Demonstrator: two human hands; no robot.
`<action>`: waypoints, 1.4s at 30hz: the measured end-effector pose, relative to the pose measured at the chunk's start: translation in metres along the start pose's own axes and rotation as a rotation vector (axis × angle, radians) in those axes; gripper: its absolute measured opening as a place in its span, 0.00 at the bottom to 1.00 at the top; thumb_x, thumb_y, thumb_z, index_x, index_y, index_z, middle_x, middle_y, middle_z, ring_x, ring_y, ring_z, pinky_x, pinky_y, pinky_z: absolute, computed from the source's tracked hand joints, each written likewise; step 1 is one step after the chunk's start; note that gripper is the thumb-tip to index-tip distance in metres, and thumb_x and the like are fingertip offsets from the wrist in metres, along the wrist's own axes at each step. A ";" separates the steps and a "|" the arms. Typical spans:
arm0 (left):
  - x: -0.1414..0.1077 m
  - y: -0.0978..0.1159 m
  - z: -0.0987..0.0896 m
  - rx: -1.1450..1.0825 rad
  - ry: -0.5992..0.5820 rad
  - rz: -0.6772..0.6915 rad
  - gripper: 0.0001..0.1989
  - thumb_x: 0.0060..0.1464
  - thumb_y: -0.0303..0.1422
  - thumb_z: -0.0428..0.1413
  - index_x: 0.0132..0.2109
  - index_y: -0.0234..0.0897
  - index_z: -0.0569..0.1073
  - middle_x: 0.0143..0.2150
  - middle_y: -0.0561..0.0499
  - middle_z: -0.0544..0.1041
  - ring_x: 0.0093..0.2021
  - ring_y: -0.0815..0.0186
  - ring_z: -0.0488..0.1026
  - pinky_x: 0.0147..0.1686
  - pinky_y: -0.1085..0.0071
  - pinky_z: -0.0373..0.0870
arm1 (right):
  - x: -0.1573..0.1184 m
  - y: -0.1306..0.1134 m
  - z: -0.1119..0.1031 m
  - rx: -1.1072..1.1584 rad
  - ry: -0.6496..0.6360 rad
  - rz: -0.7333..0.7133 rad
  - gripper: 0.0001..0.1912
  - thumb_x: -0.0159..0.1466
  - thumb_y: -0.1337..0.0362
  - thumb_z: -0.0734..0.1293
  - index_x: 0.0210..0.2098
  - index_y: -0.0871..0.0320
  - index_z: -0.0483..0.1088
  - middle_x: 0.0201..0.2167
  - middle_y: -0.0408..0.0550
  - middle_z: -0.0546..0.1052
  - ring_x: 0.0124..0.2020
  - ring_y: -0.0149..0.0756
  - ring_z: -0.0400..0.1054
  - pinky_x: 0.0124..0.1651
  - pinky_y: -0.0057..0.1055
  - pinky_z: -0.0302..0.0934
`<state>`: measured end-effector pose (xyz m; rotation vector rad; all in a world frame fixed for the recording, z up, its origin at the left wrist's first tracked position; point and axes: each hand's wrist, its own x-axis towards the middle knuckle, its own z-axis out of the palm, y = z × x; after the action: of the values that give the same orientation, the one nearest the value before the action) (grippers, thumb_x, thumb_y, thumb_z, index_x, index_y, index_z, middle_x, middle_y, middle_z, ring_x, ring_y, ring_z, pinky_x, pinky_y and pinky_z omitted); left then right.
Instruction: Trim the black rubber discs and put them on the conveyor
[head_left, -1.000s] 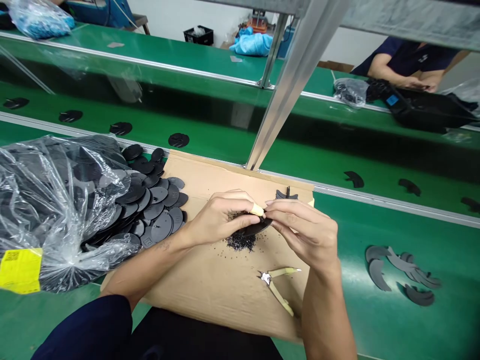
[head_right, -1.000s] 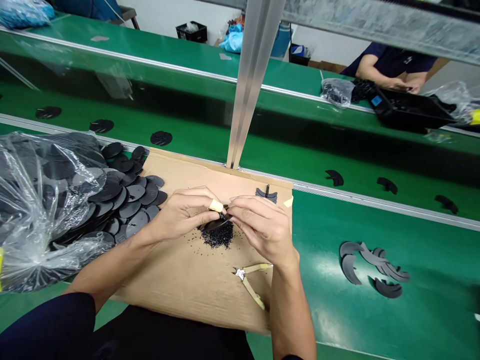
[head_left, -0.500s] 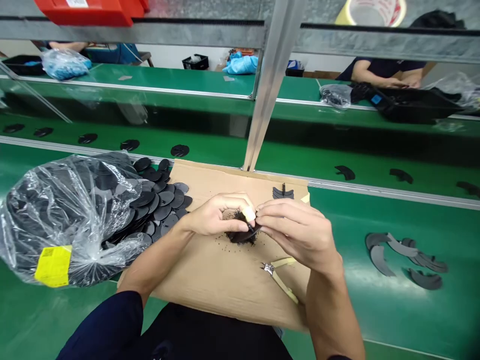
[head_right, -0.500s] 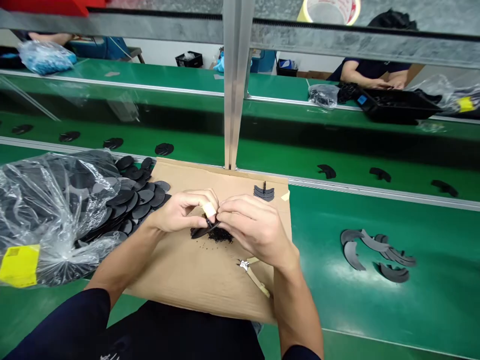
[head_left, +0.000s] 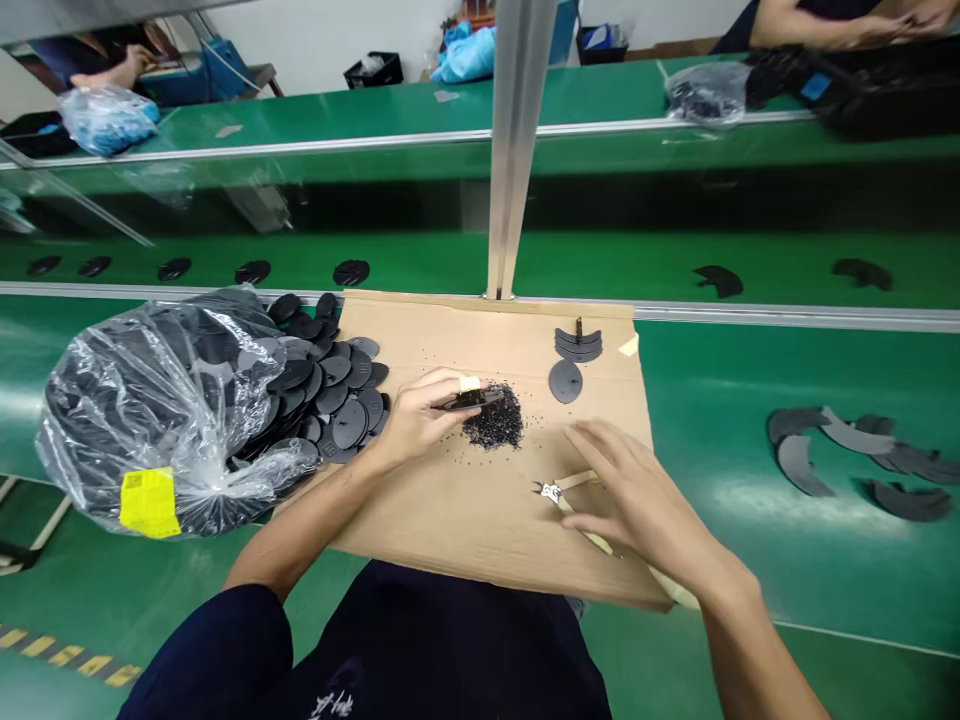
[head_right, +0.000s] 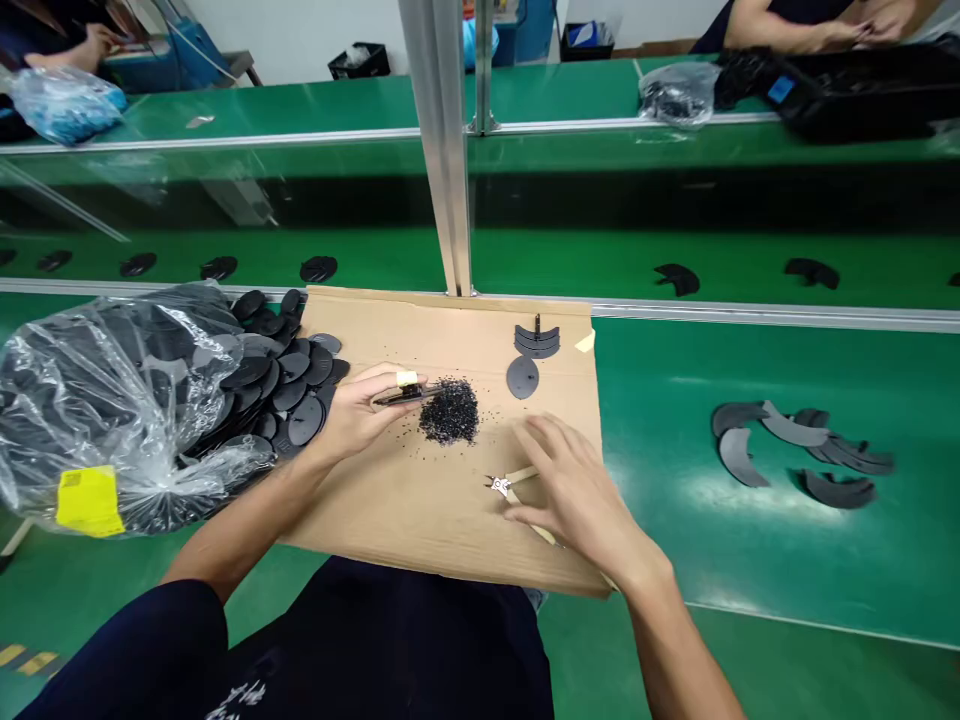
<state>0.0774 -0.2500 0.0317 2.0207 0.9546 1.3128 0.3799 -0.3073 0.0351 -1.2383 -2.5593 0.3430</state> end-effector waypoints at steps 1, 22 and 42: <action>-0.001 -0.003 -0.002 0.052 0.019 0.040 0.11 0.62 0.34 0.63 0.49 0.35 0.81 0.42 0.45 0.84 0.42 0.65 0.81 0.42 0.69 0.79 | -0.014 0.004 0.007 -0.047 -0.019 0.031 0.40 0.66 0.44 0.68 0.70 0.58 0.59 0.63 0.65 0.70 0.64 0.62 0.65 0.59 0.56 0.67; -0.016 -0.024 0.002 0.028 -0.014 0.115 0.11 0.62 0.30 0.63 0.51 0.34 0.78 0.39 0.46 0.83 0.40 0.64 0.79 0.41 0.65 0.77 | 0.067 -0.013 0.008 0.343 0.223 0.029 0.12 0.70 0.57 0.65 0.50 0.56 0.68 0.39 0.53 0.77 0.39 0.42 0.73 0.40 0.38 0.69; -0.018 -0.025 0.003 -0.124 -0.058 -0.123 0.11 0.62 0.37 0.63 0.48 0.34 0.79 0.37 0.46 0.81 0.38 0.65 0.77 0.38 0.69 0.75 | 0.082 -0.004 0.021 0.218 0.265 -0.120 0.13 0.69 0.61 0.70 0.51 0.60 0.74 0.37 0.52 0.81 0.35 0.38 0.76 0.38 0.34 0.71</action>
<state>0.0688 -0.2498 0.0023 1.8659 0.9323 1.2113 0.3207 -0.2467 0.0284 -0.9768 -2.2890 0.3919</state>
